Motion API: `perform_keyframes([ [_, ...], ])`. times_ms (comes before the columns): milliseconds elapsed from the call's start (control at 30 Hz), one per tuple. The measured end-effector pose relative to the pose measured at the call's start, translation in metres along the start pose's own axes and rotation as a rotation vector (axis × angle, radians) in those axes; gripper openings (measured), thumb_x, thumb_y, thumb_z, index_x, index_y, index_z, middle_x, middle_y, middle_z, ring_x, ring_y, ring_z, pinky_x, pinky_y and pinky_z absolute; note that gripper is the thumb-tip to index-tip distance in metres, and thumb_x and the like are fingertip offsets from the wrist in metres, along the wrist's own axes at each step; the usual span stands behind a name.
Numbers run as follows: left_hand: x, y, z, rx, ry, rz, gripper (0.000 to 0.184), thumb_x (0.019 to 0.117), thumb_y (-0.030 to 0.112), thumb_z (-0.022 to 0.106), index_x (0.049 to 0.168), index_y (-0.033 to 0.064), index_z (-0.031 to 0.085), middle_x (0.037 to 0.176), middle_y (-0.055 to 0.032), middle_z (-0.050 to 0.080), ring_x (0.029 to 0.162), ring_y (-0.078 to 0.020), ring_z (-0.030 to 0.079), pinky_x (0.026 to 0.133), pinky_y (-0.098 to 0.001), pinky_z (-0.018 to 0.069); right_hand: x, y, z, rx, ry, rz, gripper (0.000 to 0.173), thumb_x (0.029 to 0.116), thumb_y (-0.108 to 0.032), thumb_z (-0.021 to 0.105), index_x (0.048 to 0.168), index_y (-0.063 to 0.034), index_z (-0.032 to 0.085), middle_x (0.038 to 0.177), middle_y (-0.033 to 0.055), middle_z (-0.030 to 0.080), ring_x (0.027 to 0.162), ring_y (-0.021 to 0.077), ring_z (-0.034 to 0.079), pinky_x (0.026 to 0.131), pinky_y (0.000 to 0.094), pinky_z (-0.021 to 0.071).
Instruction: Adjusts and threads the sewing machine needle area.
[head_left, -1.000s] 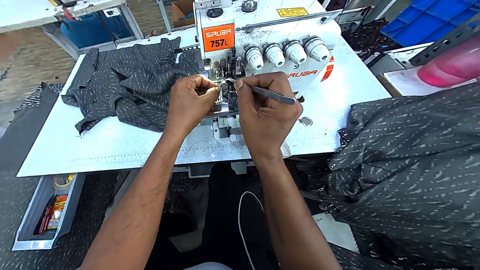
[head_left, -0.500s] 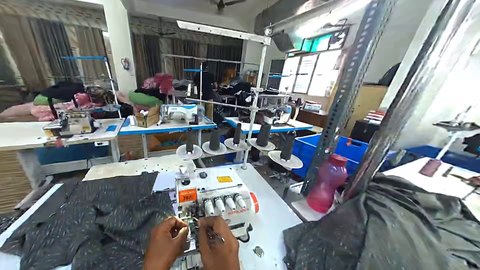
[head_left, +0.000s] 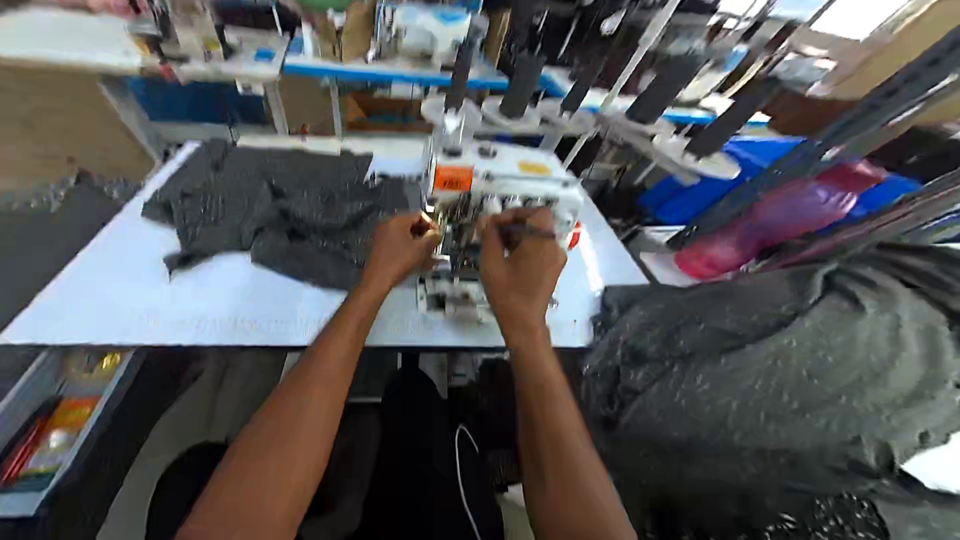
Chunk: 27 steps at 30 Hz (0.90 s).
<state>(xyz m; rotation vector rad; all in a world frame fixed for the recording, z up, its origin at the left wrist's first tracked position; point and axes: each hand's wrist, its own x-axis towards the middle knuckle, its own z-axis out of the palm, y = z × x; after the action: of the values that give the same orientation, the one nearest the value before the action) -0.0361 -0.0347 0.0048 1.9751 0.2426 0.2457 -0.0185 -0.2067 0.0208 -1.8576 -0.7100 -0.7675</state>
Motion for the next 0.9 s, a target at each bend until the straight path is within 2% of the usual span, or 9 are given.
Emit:
perform_keyframes([
  [167, 0.001, 0.001, 0.002, -0.125, 0.064, 0.039, 0.011, 0.0972, 0.012, 0.066, 0.1, 0.0018, 0.071, 0.086, -0.0104, 0.071, 0.061, -0.0184, 0.069, 0.061, -0.0387, 0.0639, 0.005, 0.006, 0.009, 0.06, 0.027, -0.018, 0.014, 0.0957, -0.006, 0.069, 0.105, -0.0008, 0.059, 0.088, 0.0064, 0.07, 0.071, 0.01, 0.067, 0.063, 0.0265, 0.0577],
  [500, 0.002, -0.001, 0.003, -0.127, 0.079, 0.042, 0.007, 0.0959, 0.01, 0.067, 0.095, 0.0037, 0.07, 0.082, -0.0091, 0.071, 0.06, -0.0171, 0.07, 0.059, -0.0364, 0.0639, 0.004, 0.01, 0.02, 0.029, -0.01, -0.007, 0.012, 0.096, -0.004, 0.068, 0.105, -0.0018, 0.06, 0.087, 0.0048, 0.069, 0.069, 0.0077, 0.065, 0.061, 0.0239, 0.0565],
  [733, 0.004, -0.001, 0.002, -0.151, 0.083, 0.044, 0.007, 0.096, 0.009, 0.067, 0.095, 0.0028, 0.07, 0.081, -0.0089, 0.069, 0.059, -0.0172, 0.069, 0.058, -0.0359, 0.0642, 0.009, 0.009, 0.022, -0.03, -0.081, -0.035, 0.014, 0.0965, -0.003, 0.066, 0.108, -0.0007, 0.058, 0.088, 0.0073, 0.067, 0.071, 0.0122, 0.066, 0.064, 0.0284, 0.0576],
  [900, 0.004, 0.0, 0.002, -0.168, 0.087, 0.048, 0.006, 0.0959, 0.008, 0.067, 0.094, 0.0031, 0.069, 0.081, -0.0088, 0.069, 0.059, -0.0165, 0.069, 0.057, -0.035, 0.0639, 0.013, 0.007, 0.024, -0.091, -0.11, -0.056, 0.012, 0.0972, -0.005, 0.064, 0.107, -0.0024, 0.058, 0.087, 0.0058, 0.066, 0.069, 0.012, 0.064, 0.06, 0.0286, 0.0549],
])
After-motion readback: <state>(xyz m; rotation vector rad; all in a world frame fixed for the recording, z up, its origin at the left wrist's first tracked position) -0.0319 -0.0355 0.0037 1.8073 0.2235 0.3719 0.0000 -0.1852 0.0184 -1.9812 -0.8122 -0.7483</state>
